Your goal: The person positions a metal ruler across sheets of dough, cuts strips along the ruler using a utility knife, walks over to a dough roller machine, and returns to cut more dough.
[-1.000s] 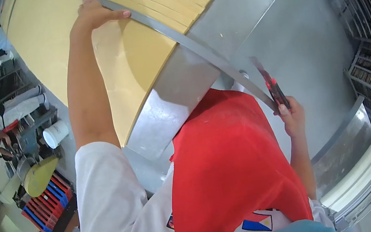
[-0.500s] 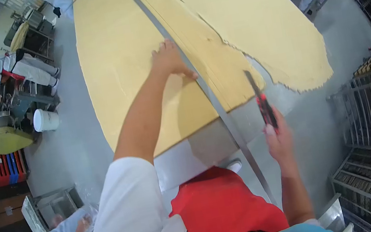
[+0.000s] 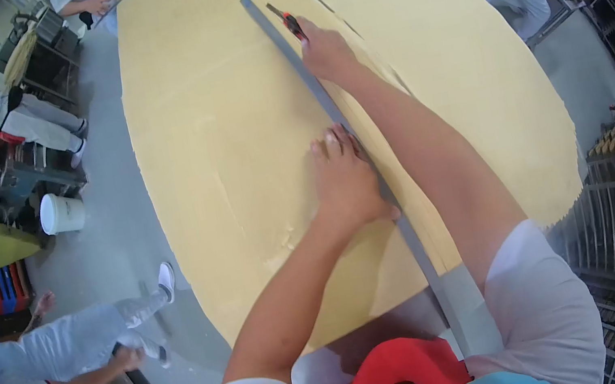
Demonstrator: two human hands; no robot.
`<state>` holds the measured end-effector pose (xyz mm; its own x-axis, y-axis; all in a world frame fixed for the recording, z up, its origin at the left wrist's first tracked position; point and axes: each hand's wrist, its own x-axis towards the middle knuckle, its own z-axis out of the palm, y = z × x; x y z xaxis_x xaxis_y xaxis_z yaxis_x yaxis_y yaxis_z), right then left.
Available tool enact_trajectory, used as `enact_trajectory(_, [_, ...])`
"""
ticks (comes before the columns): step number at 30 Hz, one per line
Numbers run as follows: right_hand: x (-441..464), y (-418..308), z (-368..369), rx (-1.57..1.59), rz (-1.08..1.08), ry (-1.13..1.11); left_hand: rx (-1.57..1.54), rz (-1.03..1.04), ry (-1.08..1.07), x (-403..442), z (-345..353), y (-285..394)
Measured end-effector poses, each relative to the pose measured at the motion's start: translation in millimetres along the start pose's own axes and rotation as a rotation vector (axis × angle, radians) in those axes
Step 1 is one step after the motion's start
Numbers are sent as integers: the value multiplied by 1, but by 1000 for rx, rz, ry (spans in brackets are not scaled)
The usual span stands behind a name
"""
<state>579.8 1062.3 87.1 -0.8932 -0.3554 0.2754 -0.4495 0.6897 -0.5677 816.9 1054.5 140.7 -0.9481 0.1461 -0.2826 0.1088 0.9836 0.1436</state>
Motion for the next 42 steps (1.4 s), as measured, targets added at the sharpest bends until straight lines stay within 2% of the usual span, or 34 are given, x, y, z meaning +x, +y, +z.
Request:
enact_trajectory(3, [54, 5, 31, -41, 55, -18, -16, 32, 28, 8, 5, -3])
enact_trajectory(8, [94, 2, 41, -79, 34, -41, -84, 51, -3, 11, 2, -7])
enact_trajectory(19, [111, -8, 35, -127, 46, -142, -73, 70, -22, 14, -1, -12])
enact_trajectory(22, [123, -7, 42, -159, 33, -139, -41, 91, -98, 14, -3, -14])
enact_trajectory(28, [161, 1, 62, -271, -74, -97, -48, 96, -48, 15, 8, -19])
enact_trajectory(30, [166, -18, 53, -109, 77, -105, -22, 126, -39, 15, 9, -21])
enact_trajectory(31, [176, -14, 59, -157, -30, -78, -29, 126, -39, 16, 9, -22])
enact_trajectory(32, [186, -10, 62, -161, -31, -83, -17, 133, -55, 15, 8, -23])
enact_trajectory(34, [198, -26, 49, -414, -139, -243, -10, 141, -72, 15, 9, -26])
enact_trajectory(38, [199, -29, 37, -428, -123, -236, -31, 128, 2, 13, 11, -27])
enact_trajectory(40, [181, -40, 16, -473, -78, -385, -21, 128, 20, 13, 10, -25])
enact_trajectory(42, [151, -47, 1, -421, -37, -402, 14, 102, -52, 14, 8, -23])
